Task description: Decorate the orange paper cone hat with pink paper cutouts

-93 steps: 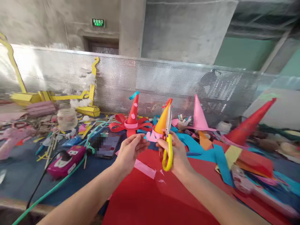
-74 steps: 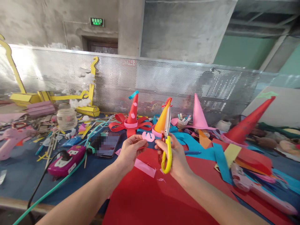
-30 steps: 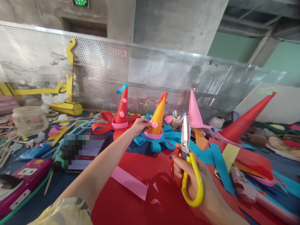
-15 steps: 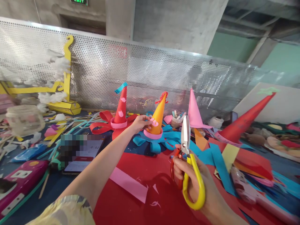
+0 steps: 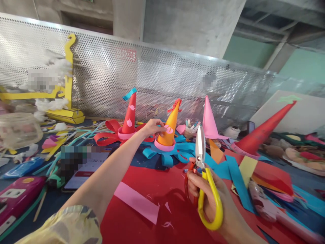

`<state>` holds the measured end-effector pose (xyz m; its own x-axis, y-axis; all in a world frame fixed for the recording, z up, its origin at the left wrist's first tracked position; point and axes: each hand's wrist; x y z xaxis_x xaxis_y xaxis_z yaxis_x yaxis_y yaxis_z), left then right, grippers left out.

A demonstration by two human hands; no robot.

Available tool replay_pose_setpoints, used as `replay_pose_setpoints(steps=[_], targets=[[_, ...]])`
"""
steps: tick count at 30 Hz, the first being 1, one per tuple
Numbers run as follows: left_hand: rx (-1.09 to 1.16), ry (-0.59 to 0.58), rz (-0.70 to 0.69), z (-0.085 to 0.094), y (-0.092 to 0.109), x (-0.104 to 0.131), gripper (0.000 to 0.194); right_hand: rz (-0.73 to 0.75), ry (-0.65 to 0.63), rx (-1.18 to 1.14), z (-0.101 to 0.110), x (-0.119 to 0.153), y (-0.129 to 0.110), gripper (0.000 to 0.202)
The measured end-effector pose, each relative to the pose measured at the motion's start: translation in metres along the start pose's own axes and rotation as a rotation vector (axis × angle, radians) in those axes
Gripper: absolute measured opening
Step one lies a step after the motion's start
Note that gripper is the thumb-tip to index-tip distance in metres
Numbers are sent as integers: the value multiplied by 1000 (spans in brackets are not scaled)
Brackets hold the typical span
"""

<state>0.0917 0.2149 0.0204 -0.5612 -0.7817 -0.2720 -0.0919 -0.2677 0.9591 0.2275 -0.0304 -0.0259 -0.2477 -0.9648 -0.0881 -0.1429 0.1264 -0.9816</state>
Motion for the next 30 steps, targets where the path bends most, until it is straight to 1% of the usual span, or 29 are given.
replay_pose_setpoints(steps=[3, 7, 12, 16, 21, 23, 27, 30], targets=[[-27, -8, -6, 0, 1, -3, 38, 11, -6, -26, 2, 0, 2, 52], [-52, -16, -24, 0, 2, -4, 38, 13, -9, -11, 2, 0, 2, 49], [-70, -25, -41, 0, 4, -4, 35, -13, -18, 40, -1, 2, -3, 38], [-77, -36, -49, 0, 5, -5, 33, -18, -13, 59, -1, 5, -6, 36], [-66, -48, -58, 1, 6, -5, 32, -19, -18, 57, 0, 5, -5, 30], [-58, -48, -62, 1, 7, -5, 35, -16, -14, 68, 0, 5, -5, 31], [-49, -57, -60, 2, 9, -4, 42, -30, -18, 122, 1, 5, -5, 40], [-47, -67, -61, 3, 8, -5, 43, -30, -36, 143, 3, 5, -4, 39]])
Point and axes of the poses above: each hand's wrist, its own x-axis away from the middle knuckle, its own z-axis out of the back of the hand, y = z × x, and after that the axes turned 3 degrees about -y, right-handed
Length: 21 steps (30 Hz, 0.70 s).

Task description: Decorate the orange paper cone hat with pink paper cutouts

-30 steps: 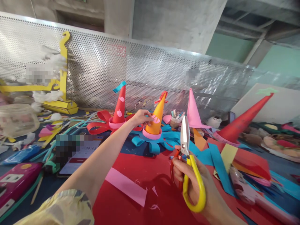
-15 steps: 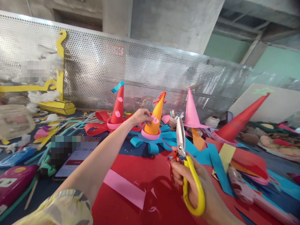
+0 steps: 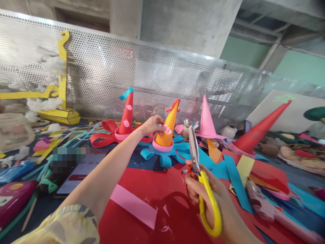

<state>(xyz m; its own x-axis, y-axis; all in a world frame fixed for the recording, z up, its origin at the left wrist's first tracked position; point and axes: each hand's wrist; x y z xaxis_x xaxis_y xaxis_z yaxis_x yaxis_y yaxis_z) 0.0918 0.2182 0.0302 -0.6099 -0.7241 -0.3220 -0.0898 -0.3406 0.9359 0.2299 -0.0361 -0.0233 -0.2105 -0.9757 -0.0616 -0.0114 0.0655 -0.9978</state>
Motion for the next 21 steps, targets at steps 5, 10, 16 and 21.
replay_pose_setpoints(steps=[5, 10, 16, 21], targets=[[0, -31, -22, 0, -2, -1, 38, 21, 20, -9, 2, -2, 3, 47], [0, -50, -29, -3, -3, 1, 22, -47, -11, 46, 2, -4, -7, 48], [12, -54, -34, -5, 0, 4, 17, -227, -57, 103, 4, -13, -25, 63], [14, -44, -30, -5, 0, 5, 17, -216, -42, 60, 1, -28, -32, 56]])
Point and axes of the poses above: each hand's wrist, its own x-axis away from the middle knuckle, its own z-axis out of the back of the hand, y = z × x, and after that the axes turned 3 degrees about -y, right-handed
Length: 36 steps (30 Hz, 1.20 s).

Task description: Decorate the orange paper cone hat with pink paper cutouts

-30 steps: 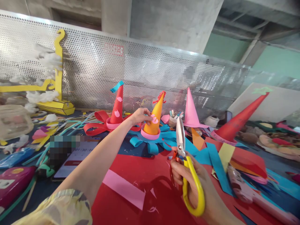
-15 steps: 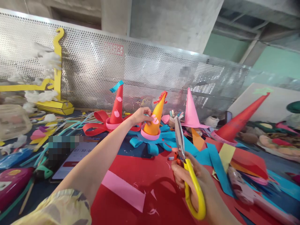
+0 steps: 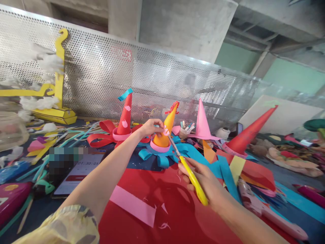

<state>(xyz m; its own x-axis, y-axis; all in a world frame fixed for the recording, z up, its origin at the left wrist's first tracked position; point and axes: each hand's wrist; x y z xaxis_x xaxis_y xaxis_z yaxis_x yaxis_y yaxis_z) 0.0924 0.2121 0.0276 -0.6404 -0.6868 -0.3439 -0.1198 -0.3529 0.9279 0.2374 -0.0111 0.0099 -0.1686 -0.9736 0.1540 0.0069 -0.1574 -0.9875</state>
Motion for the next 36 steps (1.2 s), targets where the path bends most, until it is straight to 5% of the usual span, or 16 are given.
replay_pose_setpoints(steps=[22, 36], targets=[[4, -19, -12, 4, -9, -2, 25, -50, 2, -226, -10, -21, -10, 26], [-28, 44, -57, -4, -20, -9, 32, -60, -20, -277, -6, -22, -6, 30]])
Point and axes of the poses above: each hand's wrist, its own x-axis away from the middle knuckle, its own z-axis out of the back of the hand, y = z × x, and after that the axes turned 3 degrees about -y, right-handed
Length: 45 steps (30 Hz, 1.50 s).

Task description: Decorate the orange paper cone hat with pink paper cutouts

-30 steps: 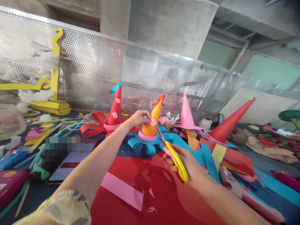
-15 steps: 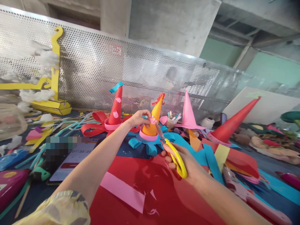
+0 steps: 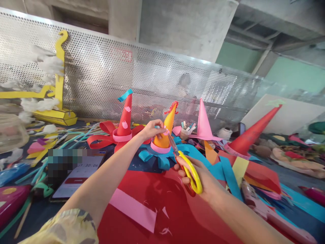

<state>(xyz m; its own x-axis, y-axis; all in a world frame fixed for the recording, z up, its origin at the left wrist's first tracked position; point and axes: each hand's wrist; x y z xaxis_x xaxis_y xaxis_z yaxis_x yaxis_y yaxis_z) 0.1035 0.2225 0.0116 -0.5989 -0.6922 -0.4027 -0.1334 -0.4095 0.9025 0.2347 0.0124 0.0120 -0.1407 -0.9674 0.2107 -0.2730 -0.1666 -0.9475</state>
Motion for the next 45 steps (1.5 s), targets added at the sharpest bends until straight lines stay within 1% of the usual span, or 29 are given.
replay_pose_setpoints(steps=[6, 11, 20, 28, 32, 35, 40, 45], targets=[[-1, 6, 14, 1, 3, -1, 30, -9, -18, -23, 2, -2, 1, 28], [21, -30, 39, 3, 6, 2, 21, -16, -24, -34, 2, -2, 2, 27], [64, -75, 18, 8, -1, 3, 27, -4, -61, -42, 3, -1, 5, 28], [84, -44, 7, 8, -4, 1, 40, -8, -56, -77, 3, 0, 4, 35], [58, -40, 29, 9, -1, 1, 48, -12, -61, -92, 2, 2, 4, 35], [33, -49, 47, 8, 6, 2, 51, -15, -55, -93, 0, 5, 3, 36], [2, -74, 68, 6, 18, 4, 49, -23, -49, -103, 0, 5, 3, 36], [-17, -76, 76, 7, 20, 4, 45, -21, -31, -80, -2, 8, 4, 38]])
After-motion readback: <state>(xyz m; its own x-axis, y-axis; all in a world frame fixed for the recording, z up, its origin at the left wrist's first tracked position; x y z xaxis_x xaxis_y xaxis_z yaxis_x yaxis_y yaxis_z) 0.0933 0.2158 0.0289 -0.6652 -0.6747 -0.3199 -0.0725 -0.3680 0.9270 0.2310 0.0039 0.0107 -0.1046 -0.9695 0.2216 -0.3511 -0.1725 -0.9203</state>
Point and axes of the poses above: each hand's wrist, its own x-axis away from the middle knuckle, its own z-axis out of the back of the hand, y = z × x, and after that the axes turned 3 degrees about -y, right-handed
